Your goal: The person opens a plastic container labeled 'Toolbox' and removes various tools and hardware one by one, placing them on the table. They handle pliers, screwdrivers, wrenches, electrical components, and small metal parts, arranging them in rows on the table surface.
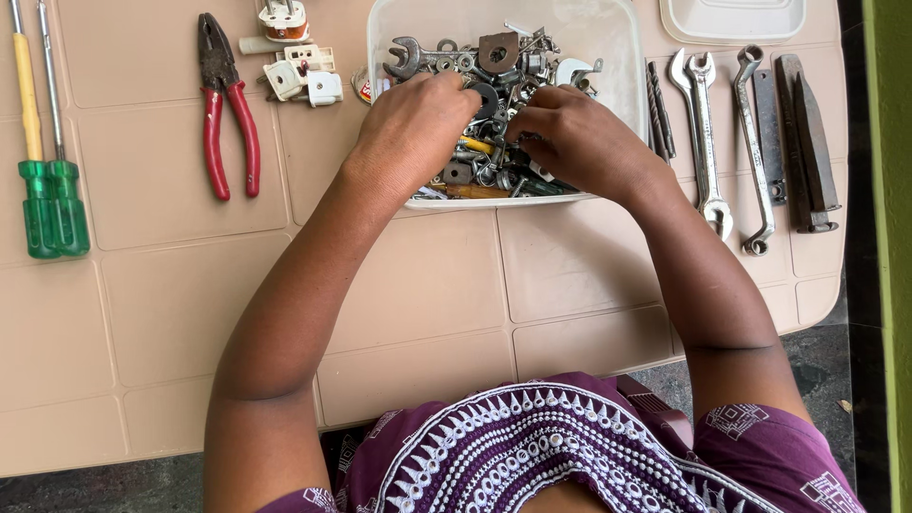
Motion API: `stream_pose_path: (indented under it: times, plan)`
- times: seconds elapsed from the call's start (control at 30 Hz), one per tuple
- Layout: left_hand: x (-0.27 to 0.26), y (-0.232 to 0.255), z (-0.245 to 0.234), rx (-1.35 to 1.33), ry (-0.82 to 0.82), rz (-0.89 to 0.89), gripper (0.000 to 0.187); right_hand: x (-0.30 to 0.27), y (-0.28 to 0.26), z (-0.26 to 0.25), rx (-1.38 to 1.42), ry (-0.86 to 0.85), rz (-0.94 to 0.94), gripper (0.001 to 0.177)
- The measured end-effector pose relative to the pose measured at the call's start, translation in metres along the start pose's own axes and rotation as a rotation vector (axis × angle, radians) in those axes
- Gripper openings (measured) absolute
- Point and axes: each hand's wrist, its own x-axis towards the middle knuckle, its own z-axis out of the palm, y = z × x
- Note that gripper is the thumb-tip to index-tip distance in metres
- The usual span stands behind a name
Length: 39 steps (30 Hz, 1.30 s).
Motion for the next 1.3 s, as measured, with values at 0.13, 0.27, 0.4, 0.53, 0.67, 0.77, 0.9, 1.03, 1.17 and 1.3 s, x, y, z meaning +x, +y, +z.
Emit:
stream_pose_path:
  times: [0.13, 0.27, 0.4, 0.53, 0.67, 0.77, 0.9, 1.03, 1.17, 1.3]
  plan:
    - [0.001, 0.0, 0.007, 0.168, -0.139, -0.06, 0.014, -0.004, 0.005, 0.006, 0.002, 0.057, 0.0, 0.013]
    - [-0.004, 0.005, 0.012, 0.218, -0.04, -0.058, 0.011, -0.005, 0.006, 0.008, 0.017, 0.085, 0.026, 0.011]
    - [-0.008, 0.007, 0.017, 0.291, -0.009, -0.044, 0.012, -0.006, 0.006, 0.009, 0.03, 0.099, 0.04, 0.012]
    - [-0.007, 0.007, 0.019, 0.321, -0.057, -0.037, 0.012, -0.006, 0.006, 0.009, 0.041, 0.105, 0.07, 0.013]
    - [-0.003, 0.008, 0.015, 0.301, -0.122, -0.061, 0.016, -0.007, 0.006, 0.01, 0.029, 0.116, 0.063, 0.012]
    - [-0.002, 0.01, 0.005, 0.254, -0.221, -0.098, 0.015, -0.007, 0.006, 0.009, 0.046, 0.118, 0.078, 0.012]
    - [-0.008, 0.016, -0.005, 0.092, -0.154, -0.131, 0.019, -0.006, 0.005, 0.009, 0.062, 0.13, 0.125, 0.013]
    - [-0.011, 0.014, -0.01, 0.065, 0.217, 0.013, 0.03, -0.006, 0.002, 0.009, 0.023, 0.208, 0.102, 0.014]
    - [-0.012, 0.014, -0.009, 0.052, 0.379, 0.052, 0.024, -0.005, 0.001, 0.007, 0.012, 0.187, 0.048, 0.025]
    - [-0.011, 0.015, -0.007, 0.007, 0.464, 0.065, 0.025, -0.005, 0.002, 0.007, 0.021, 0.085, -0.045, 0.038]
